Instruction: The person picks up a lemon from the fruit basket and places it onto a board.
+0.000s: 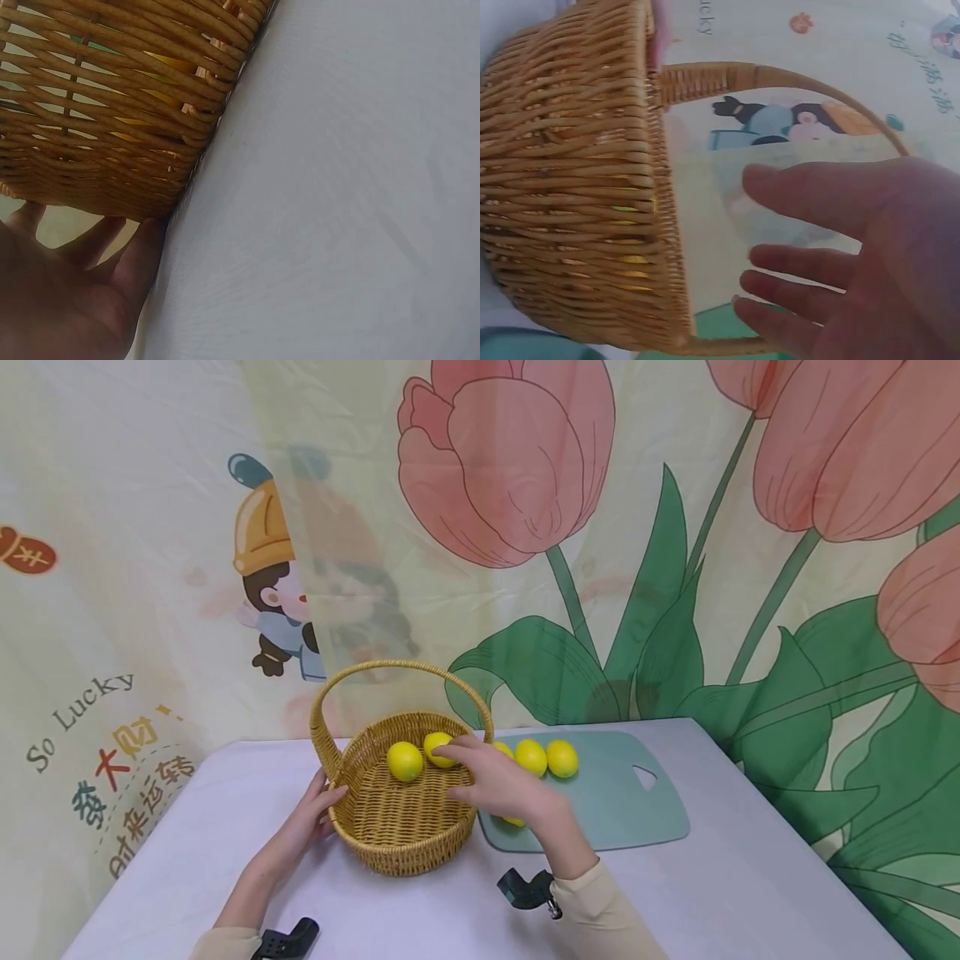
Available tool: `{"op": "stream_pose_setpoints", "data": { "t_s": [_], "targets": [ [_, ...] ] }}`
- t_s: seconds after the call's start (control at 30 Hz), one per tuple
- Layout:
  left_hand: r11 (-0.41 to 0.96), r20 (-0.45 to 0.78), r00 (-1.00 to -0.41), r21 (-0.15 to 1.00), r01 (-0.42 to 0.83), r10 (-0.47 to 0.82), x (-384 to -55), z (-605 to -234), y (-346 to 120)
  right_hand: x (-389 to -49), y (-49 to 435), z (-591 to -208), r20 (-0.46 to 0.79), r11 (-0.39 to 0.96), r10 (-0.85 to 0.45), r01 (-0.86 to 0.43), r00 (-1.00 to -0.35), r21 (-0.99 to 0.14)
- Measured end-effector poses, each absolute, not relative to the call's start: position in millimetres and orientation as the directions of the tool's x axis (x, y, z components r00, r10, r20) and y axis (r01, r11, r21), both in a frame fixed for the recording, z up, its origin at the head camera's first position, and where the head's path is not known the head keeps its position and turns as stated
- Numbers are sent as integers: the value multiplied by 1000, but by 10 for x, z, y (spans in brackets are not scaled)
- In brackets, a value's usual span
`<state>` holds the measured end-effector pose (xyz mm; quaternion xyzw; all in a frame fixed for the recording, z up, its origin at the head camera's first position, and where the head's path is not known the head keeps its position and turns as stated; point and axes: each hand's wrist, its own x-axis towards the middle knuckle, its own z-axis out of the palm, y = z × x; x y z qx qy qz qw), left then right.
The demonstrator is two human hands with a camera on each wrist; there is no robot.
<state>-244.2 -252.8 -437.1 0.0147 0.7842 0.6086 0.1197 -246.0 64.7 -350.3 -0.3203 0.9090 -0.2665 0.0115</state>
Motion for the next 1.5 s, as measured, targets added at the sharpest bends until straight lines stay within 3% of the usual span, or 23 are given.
{"op": "stream_pose_setpoints", "data": {
  "t_s": [0.47, 0.73, 0.97, 1.27, 1.5],
  "targets": [
    [244, -160, -973, 963, -117, 166, -2464, -4388, -2532, -2663, 324, -3885, 134, 689, -590, -583, -796, -430],
    [233, -162, -971, 965, -119, 176, -2434, -4384, -2512, -2735, 192, -3999, 187, 729, -544, -571, -818, -378],
    [236, -154, -973, 965, -110, 174, -2443, -4365, -2528, -2832, 101, -4045, 222, 743, -488, -535, -844, -401],
    [219, -146, -973, 970, -105, 177, -2456, -4368, -2523, -2936, 2, -4042, 153, 768, -380, -404, -912, -497],
    [219, -141, -974, 971, -101, 176, -2450, -4382, -2546, -2933, -38, -4053, 117, 809, -391, -401, -913, -430]
  ]
}}
